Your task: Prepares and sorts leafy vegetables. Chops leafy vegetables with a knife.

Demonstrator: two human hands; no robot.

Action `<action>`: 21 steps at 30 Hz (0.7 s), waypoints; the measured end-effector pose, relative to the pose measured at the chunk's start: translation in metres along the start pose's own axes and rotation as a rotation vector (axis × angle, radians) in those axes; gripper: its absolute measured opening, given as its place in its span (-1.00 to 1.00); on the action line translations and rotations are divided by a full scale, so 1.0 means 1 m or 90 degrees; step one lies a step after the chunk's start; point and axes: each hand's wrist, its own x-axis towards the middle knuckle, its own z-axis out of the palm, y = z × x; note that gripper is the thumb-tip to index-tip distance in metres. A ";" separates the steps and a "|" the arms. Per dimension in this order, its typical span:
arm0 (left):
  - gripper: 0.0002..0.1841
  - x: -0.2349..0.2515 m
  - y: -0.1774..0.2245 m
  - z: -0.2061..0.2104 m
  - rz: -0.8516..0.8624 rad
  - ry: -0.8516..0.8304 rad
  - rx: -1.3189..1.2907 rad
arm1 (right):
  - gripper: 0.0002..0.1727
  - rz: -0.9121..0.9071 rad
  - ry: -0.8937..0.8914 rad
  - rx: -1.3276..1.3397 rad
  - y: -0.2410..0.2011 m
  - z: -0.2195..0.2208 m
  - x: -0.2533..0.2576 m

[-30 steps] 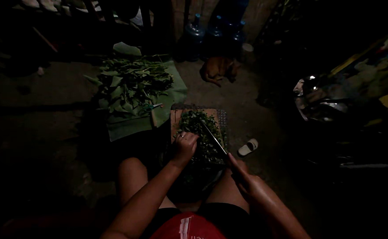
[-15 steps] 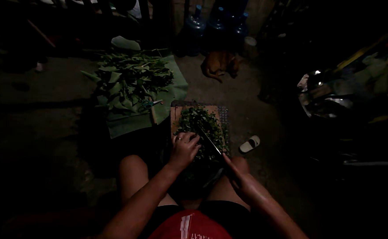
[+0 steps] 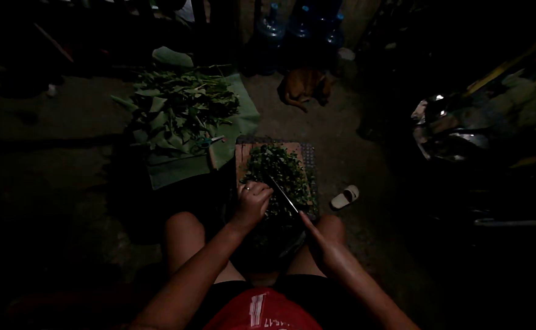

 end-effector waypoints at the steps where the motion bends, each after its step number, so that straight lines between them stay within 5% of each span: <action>1: -0.77 -0.003 0.001 -0.003 0.004 -0.014 -0.002 | -0.18 -0.012 -0.008 0.040 0.004 -0.002 0.000; 6: -0.74 -0.011 0.001 -0.005 -0.020 -0.002 -0.005 | -0.23 -0.045 0.039 0.004 0.001 -0.018 -0.021; 13: -0.87 -0.007 -0.001 0.001 -0.007 0.042 0.006 | -0.21 0.033 -0.036 -0.114 -0.024 -0.013 -0.019; 21: -0.76 -0.010 -0.007 -0.016 0.008 -0.055 0.006 | -0.21 -0.053 -0.023 0.139 0.014 -0.007 -0.003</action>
